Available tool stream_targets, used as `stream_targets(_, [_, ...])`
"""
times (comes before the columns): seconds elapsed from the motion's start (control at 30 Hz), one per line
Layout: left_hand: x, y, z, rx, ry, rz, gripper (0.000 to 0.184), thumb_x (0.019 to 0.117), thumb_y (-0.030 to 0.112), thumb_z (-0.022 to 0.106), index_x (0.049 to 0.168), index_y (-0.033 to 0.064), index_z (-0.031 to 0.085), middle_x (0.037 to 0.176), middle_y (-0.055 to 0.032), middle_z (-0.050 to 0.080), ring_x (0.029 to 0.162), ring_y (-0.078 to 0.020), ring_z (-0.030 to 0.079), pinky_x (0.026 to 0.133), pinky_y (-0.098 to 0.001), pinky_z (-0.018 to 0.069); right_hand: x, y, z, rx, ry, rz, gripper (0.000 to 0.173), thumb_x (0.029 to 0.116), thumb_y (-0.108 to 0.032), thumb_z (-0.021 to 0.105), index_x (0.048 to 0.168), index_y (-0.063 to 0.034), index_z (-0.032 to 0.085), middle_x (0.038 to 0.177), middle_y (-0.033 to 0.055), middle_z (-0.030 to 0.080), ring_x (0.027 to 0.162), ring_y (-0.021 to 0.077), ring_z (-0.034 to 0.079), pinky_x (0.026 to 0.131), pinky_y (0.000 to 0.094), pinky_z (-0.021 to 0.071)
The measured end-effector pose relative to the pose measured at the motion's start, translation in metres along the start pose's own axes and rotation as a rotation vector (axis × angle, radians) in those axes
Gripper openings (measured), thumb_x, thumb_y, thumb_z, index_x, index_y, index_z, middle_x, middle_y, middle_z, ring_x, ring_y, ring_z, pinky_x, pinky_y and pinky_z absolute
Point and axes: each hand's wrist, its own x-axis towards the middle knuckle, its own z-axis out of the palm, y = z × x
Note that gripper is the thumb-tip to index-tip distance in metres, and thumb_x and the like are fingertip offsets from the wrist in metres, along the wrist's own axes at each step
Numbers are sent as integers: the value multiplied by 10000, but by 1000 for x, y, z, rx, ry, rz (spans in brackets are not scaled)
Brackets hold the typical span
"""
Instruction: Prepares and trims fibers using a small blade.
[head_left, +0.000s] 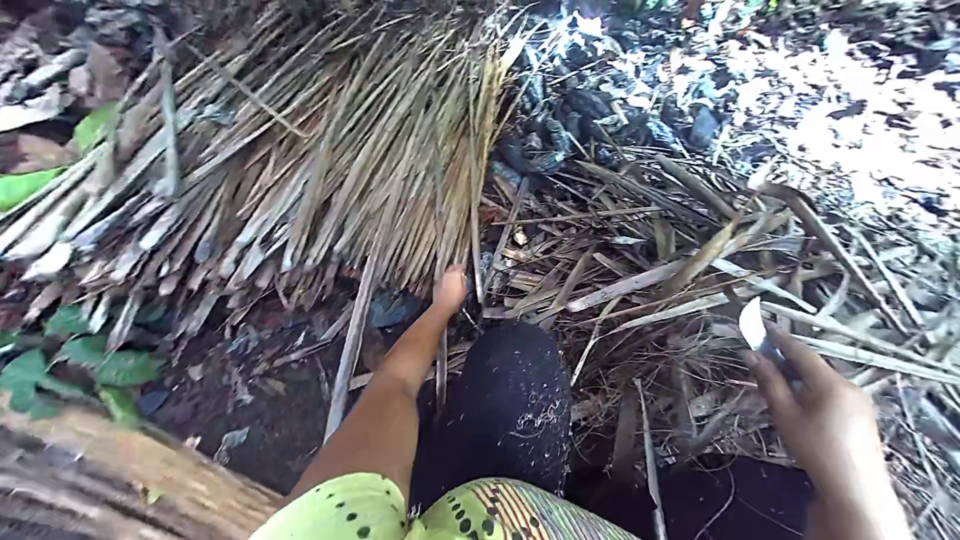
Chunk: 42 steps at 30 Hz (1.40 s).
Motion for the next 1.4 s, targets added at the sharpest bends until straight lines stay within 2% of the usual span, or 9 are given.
stream_targets(0.37, [73,40,43,37,46,-247,775,967,162,652,1595,3,225,1409,-342,526,1234,-498,591,996,-635,495,-6,4,19,-31,186,35,472,1034,-306,539,1277,84,642,960,212,728,730,276,666,732,509,500])
stream_targets(0.5, [73,34,31,-359,168,-303,614,946,75,644,1499,-55,410,1484,-334,452,1367,-457,481,1124,-577,401,-3,3,21,-22,171,3,468,1032,-305,527,1272,78,646,962,207,731,731,263,663,736,505,487])
stream_targets(0.57, [64,30,26,-544,227,-298,555,934,13,611,1453,-51,423,1353,-319,564,1175,-430,629,985,-572,514,-2,-2,22,-15,164,-17,461,1033,-314,524,1276,56,655,971,197,738,742,265,671,746,510,484])
stream_targets(0.67, [15,31,6,-694,243,-166,442,1049,101,474,1472,22,372,1155,-219,678,801,-301,692,733,-489,569,-2,-12,26,-6,132,-68,457,1039,-346,505,1262,14,679,945,161,746,736,272,682,721,524,485])
stream_targets(0.8, [-55,48,-43,-767,228,88,462,1141,293,267,1491,13,378,864,-93,679,593,-110,607,583,-290,526,1,-36,36,-8,67,-172,422,1040,-326,501,1286,-36,685,968,144,756,795,313,725,728,560,519])
stream_targets(0.9, [-104,60,-77,-722,207,278,406,1128,221,327,1417,-22,477,824,-66,707,648,-101,680,635,-290,588,4,-63,40,-17,37,-266,391,1036,-321,512,1270,-69,699,879,120,740,744,306,710,673,524,512])
stream_targets(1.0, [-160,82,-106,-609,209,413,320,1086,141,423,1302,-39,575,1033,-117,740,891,-139,727,825,-357,595,7,-92,37,-18,47,-374,358,1022,-304,548,1272,-102,704,829,103,719,696,293,690,636,494,510])
stream_targets(1.27, [-251,115,-131,-335,359,782,329,1055,140,467,1286,26,671,984,-35,751,823,-31,695,760,-225,581,5,-120,21,23,90,-446,345,1010,-263,574,1273,-68,687,843,94,723,655,272,676,589,457,493])
stream_targets(1.4, [-260,118,-134,-162,448,898,332,1060,158,466,1279,47,689,944,-53,767,797,-99,692,790,-336,521,-8,-116,12,29,73,-415,345,1019,-265,555,1262,-59,687,823,93,717,654,269,678,584,451,490])
